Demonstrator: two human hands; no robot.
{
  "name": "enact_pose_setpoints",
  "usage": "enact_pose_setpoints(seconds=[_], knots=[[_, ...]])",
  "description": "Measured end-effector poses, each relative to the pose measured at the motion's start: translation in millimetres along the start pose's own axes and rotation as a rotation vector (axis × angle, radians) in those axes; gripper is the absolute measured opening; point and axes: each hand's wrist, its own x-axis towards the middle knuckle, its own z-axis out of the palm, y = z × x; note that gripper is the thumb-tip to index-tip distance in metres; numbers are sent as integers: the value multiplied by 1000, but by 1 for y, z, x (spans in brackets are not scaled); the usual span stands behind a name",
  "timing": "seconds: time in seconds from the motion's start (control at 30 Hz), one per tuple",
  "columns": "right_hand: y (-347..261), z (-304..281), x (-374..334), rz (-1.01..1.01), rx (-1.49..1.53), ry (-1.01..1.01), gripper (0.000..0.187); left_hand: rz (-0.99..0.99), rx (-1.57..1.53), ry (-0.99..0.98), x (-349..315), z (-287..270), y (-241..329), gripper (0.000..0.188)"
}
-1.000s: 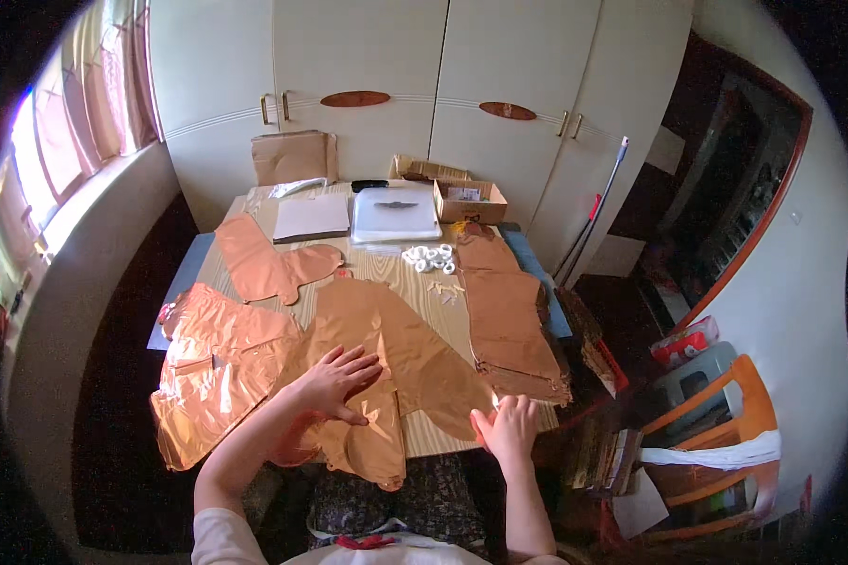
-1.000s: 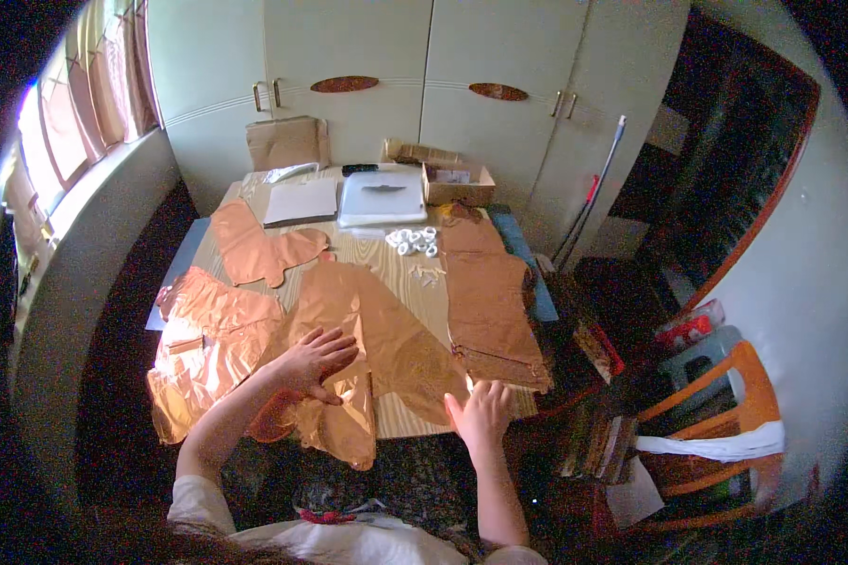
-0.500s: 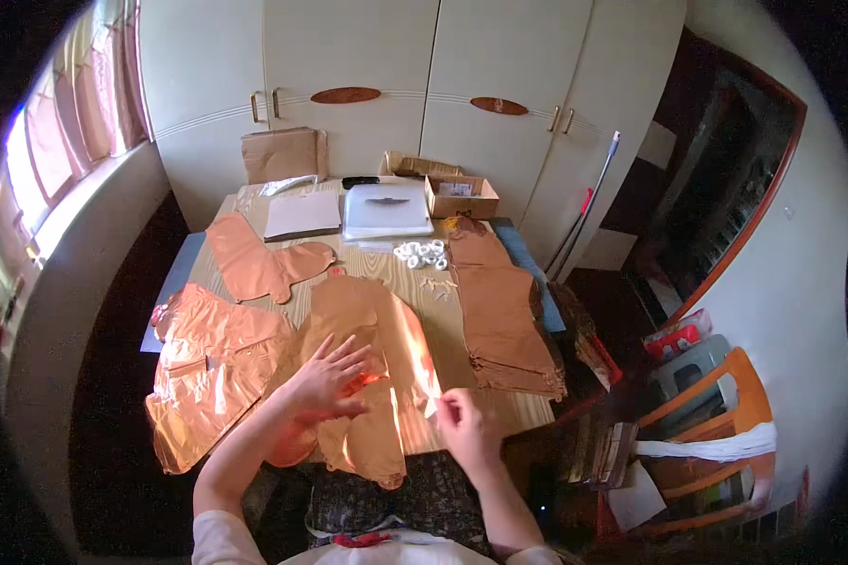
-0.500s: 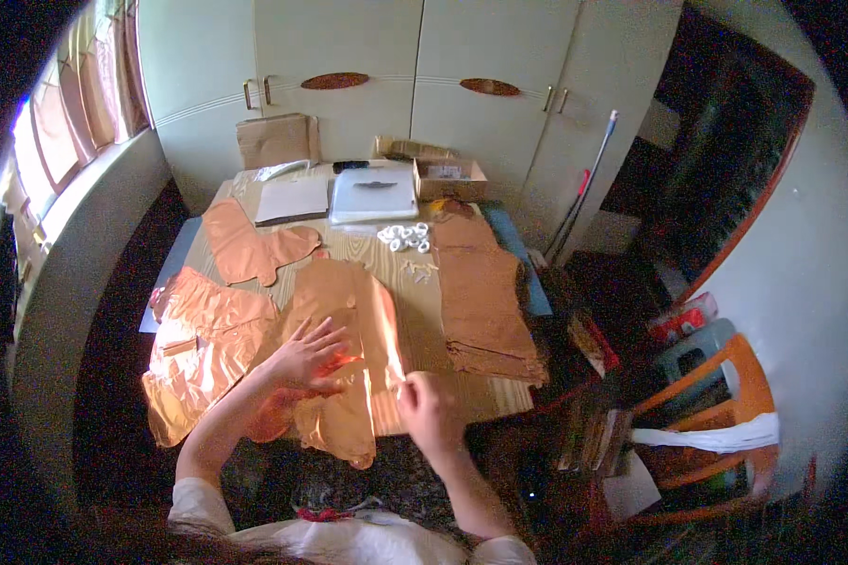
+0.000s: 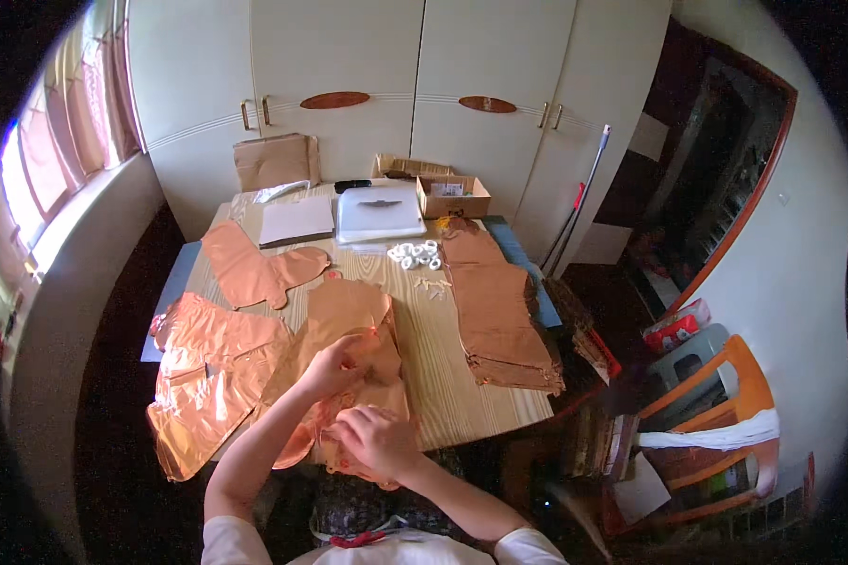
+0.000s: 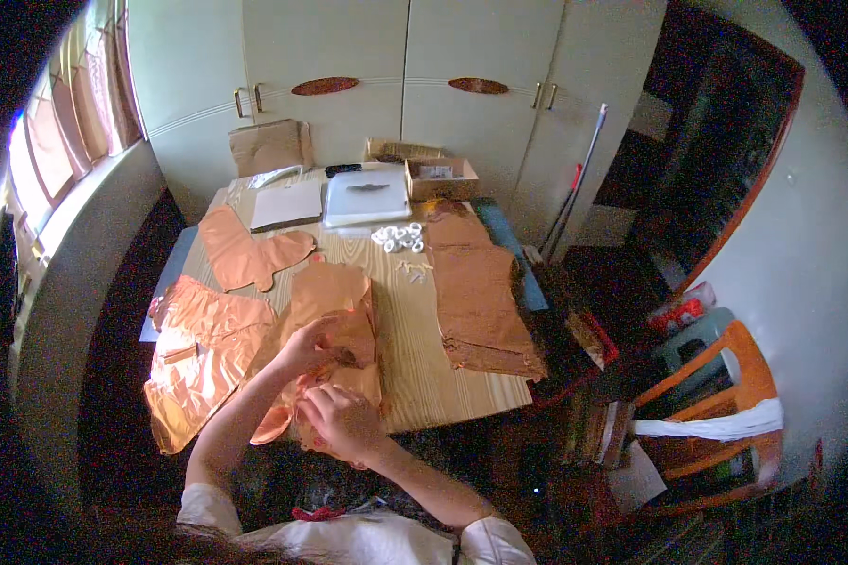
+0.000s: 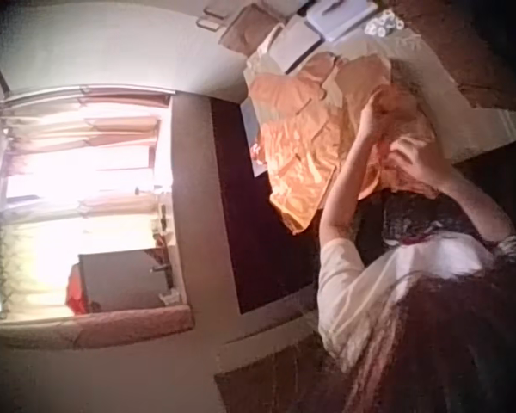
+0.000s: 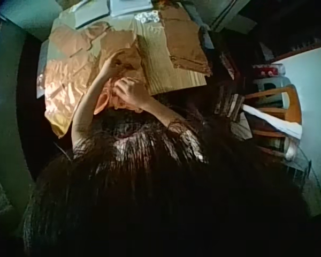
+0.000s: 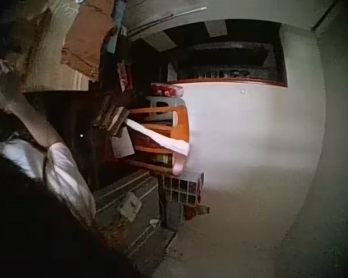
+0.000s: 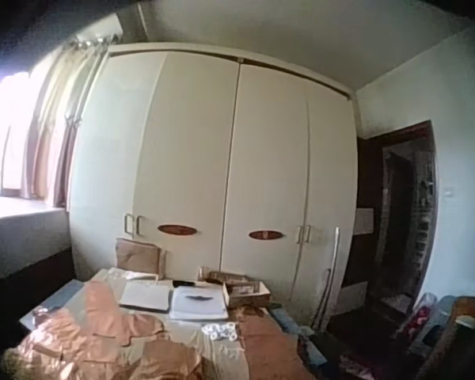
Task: Sorting through and arranging metallic foil balloons and cardboard backing plates on a table.
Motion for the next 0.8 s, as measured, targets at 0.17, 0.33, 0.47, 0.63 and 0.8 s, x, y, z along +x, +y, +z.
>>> enact_pose_setpoints(seconds=[0.17, 0.33, 0.47, 0.63, 0.8], knots=[[66, -23, -15, -9, -99, -48, 16, 6, 59, 25, -5, -6, -18, 63], [106, -31, -30, 0, -103, -194, 33, -29, 112, 22, -14, -7, -16, 62], [105, -28, -33, -40, -173, -283, 33, -87, 125, -4, -19, -11, -8, 61], [110, -25, -37, -54, -253, -350, 33, -15, 151, 12, -22, -10, -14, 60], [113, -26, -41, -70, -241, -329, 33, -65, 175, -12, -23, -9, -8, 61]])
